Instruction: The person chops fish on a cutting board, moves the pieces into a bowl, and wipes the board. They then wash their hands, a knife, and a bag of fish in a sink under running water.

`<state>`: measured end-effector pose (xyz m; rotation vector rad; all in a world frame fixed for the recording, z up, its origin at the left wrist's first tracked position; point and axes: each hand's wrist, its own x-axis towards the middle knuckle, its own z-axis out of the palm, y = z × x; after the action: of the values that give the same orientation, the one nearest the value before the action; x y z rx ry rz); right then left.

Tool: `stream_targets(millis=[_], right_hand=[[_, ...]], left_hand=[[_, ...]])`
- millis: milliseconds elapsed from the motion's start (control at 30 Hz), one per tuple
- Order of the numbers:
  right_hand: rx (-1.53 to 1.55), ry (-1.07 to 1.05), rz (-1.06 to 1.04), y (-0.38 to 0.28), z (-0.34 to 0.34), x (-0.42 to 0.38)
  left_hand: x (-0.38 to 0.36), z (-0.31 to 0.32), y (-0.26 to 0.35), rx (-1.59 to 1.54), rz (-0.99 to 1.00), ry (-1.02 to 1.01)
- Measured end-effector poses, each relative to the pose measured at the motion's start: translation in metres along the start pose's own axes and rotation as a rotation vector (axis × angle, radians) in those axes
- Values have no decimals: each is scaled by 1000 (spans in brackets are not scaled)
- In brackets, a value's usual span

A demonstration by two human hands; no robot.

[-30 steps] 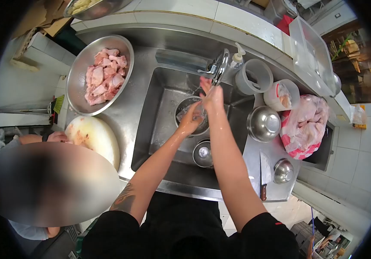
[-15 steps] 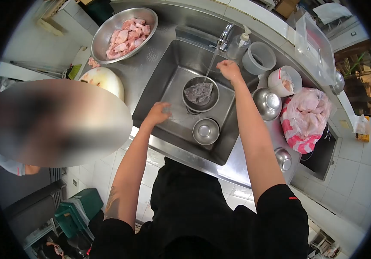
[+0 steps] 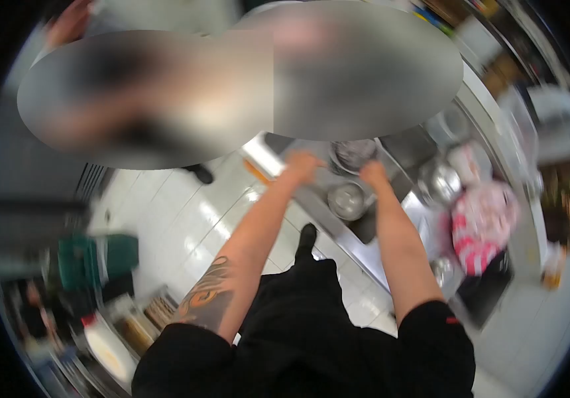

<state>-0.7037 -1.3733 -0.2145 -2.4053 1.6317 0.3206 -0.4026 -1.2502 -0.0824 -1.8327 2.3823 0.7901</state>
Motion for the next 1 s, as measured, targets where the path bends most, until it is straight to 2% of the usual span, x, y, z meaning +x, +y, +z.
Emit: stream_targets(millis=[33,67,100,133,167,200,233,267,300,333,367,400,500,533,567,600,667,700,733,767,800,833,900,1000], right_hand=[[829,-18,44,15,29,-4],[863,26,64,8,13,-29],[521,220,-31,8,10,-55],[332,169,-67,6,4,-78],[170,44,-16,54,55,-52],[160,-179,89,14,-4,-97],[-38,64,-71,69,55,-66],[-128,-111,-17,62,34,-69],[-299,-78,116,37,13,-82],[-266,44,139,16,-10,-103],[-135,160,278,-20,-29,-122],[-64,259,272,-43,-36,-129],[89,391,29,-136,-44,-146],[113,414,-93,-172,-41,-148],[114,426,-233,-210,-34,-156],[79,623,-487,-247,-13,-169],[-99,290,-731,-347,-18,-199],[-130,310,-774,-398,5,-211],[-161,332,-812,-450,28,-227],[-54,319,-978,-504,24,-269],[5,518,-1096,-543,72,-233],[40,420,-1128,-580,75,-251],[31,259,-1129,-671,75,-308],[-50,-18,-1094,-770,78,-370]], left_hand=[[-9,59,-23,-280,120,342],[-36,63,-19,-236,43,301],[-87,50,-6,-180,-67,258],[-124,74,-12,-128,-83,375],[-171,79,-16,-116,-161,333],[-221,96,-20,-191,-239,364],[-275,110,-28,-261,-299,404],[-338,131,-36,-343,-420,442],[-397,161,-38,-430,-520,484],[-452,192,-38,-517,-595,529],[-511,228,-39,-605,-709,570],[-572,269,-34,-691,-801,610],[-726,376,26,-883,-1212,807],[-769,390,60,-947,-1385,859],[-799,441,79,-872,-1436,1067],[-825,490,101,-893,-1455,1278],[-859,562,155,-825,-1715,1538],[-873,582,189,-846,-1934,1502],[-878,622,221,-632,-2129,1494],[-881,637,256,-566,-2293,1570],[-882,639,290,-445,-2479,1581],[-880,644,320,-459,-2695,1483],[-868,641,373,-503,-2864,1535],[-842,648,419,-943,-3033,1489]])
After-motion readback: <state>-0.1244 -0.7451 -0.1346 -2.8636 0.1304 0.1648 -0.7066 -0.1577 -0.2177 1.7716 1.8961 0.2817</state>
